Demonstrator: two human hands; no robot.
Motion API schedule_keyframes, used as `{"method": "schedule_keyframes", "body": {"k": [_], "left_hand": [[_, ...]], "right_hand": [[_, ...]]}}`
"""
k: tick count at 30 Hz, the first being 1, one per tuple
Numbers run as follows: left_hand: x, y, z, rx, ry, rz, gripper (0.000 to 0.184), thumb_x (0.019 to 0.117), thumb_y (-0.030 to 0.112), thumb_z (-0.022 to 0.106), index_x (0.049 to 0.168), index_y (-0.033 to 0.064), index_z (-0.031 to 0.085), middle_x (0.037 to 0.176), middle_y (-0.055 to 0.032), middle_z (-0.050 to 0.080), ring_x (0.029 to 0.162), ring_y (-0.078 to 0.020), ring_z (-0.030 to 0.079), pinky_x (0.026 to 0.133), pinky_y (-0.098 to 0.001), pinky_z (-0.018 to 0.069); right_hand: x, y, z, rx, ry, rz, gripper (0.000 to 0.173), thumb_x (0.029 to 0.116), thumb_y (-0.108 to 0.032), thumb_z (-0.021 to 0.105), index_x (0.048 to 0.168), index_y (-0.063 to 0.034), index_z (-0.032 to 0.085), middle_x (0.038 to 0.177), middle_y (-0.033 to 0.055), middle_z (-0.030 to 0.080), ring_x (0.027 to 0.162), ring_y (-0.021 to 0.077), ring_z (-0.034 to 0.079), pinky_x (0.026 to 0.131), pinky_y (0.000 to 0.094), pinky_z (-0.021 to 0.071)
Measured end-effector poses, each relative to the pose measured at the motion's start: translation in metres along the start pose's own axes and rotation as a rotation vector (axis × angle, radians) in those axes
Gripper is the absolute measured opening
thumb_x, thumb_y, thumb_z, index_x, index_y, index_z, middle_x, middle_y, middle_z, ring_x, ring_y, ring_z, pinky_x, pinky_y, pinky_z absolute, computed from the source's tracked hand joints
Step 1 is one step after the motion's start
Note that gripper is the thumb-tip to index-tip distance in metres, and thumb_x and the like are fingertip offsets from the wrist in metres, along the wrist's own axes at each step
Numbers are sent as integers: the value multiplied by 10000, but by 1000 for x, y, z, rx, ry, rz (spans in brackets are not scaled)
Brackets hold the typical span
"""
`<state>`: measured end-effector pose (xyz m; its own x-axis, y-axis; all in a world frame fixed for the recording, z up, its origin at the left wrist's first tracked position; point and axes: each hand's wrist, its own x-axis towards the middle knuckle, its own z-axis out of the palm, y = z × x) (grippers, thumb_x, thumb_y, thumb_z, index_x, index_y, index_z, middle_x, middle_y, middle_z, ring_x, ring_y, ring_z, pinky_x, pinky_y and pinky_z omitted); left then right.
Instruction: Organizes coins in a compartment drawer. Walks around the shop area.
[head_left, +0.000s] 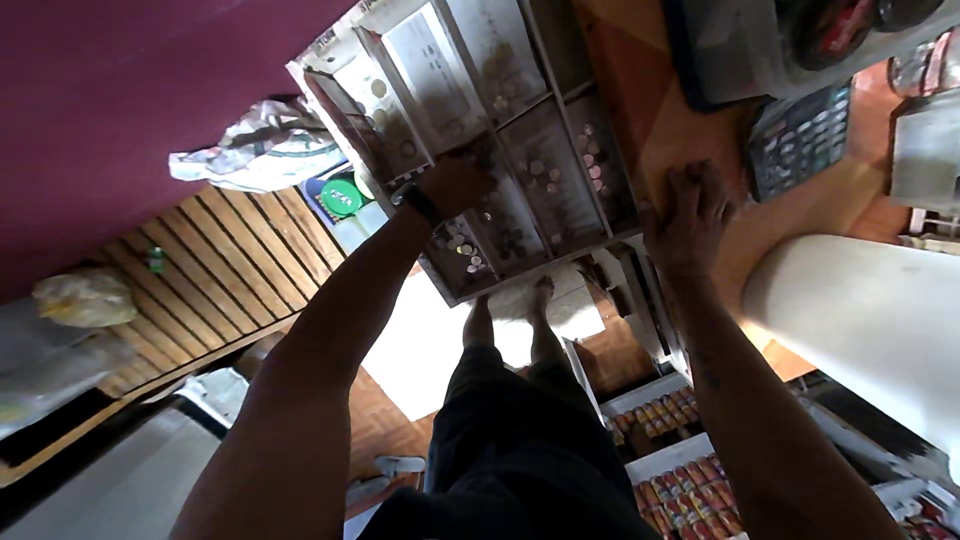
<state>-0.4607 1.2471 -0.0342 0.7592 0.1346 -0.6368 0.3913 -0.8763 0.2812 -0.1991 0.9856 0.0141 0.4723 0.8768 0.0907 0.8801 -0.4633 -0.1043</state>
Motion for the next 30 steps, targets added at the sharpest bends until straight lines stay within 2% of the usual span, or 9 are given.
{"method": "schedule_keyframes", "body": {"k": [4, 8, 14, 17, 20, 24, 27, 28, 30], "left_hand": [[-1, 3, -1, 27, 3, 33, 325, 970, -30, 582, 1250, 108, 670, 1140, -209, 684, 1000, -454, 676, 772, -627, 549], [-1, 4, -4, 16, -36, 20, 255, 992, 0, 569, 1216, 65, 673, 1109, -214, 687, 994, -451, 677, 782, -628, 545], [9, -3, 13, -104, -47, 67, 236, 1010, 217, 622, 1214, 143, 715, 1119, -199, 706, 1064, -445, 666, 851, -667, 519], [6, 4, 12, -67, -42, 118, 236, 1007, 157, 622, 1225, 133, 708, 1121, -191, 705, 1071, -433, 665, 872, -644, 521], [4, 9, 7, -53, -85, 93, 255, 1002, 83, 603, 1238, 110, 694, 1143, -201, 696, 1087, -436, 661, 875, -645, 520], [2, 11, 5, -22, -83, 71, 248, 1007, 46, 572, 1241, 56, 655, 1150, -216, 673, 1037, -447, 667, 811, -635, 541], [-18, 8, -8, -269, 53, -9, 250, 1020, 65, 568, 1254, 33, 649, 1203, -220, 669, 1117, -437, 654, 900, -636, 529], [-33, 5, -13, -430, 148, -86, 242, 1030, 106, 572, 1245, 35, 656, 1209, -212, 673, 1132, -416, 653, 942, -630, 515], [-71, -5, -3, -732, 463, -222, 249, 1000, 134, 646, 1221, 25, 682, 1190, -186, 701, 1113, -338, 679, 998, -562, 518]], "right_hand": [[2, -1, -2, 1, -6, 5, 528, 999, -496, 538, 1397, -152, 585, 1486, 197, 527, 1407, 389, 465, 1117, 591, 352], [2, -1, -3, -6, -35, 22, 538, 1001, -500, 534, 1403, -148, 584, 1490, 204, 522, 1407, 400, 462, 1116, 605, 347], [1, -1, -3, -15, -47, 27, 542, 1002, -517, 530, 1415, -170, 574, 1509, 180, 515, 1432, 379, 445, 1121, 605, 352], [3, -1, -4, -6, -59, 30, 546, 1000, -522, 536, 1410, -165, 581, 1506, 187, 513, 1416, 385, 458, 1117, 612, 353], [2, 1, -4, -3, -50, 19, 551, 1002, -523, 539, 1411, -157, 586, 1500, 188, 520, 1415, 390, 459, 1117, 604, 355], [3, 0, -3, 19, -41, 28, 560, 992, -516, 543, 1416, -153, 591, 1496, 198, 523, 1413, 393, 462, 1132, 607, 340], [5, -1, -7, 26, -55, 37, 582, 994, -538, 537, 1423, -147, 584, 1498, 209, 515, 1408, 406, 462, 1127, 616, 340], [5, -2, -8, 27, -51, 39, 586, 990, -539, 547, 1421, -144, 584, 1497, 209, 516, 1403, 409, 467, 1126, 615, 343], [5, -3, -9, 35, -53, 43, 580, 988, -526, 561, 1422, -140, 579, 1499, 210, 513, 1401, 413, 466, 1134, 622, 336]]}}
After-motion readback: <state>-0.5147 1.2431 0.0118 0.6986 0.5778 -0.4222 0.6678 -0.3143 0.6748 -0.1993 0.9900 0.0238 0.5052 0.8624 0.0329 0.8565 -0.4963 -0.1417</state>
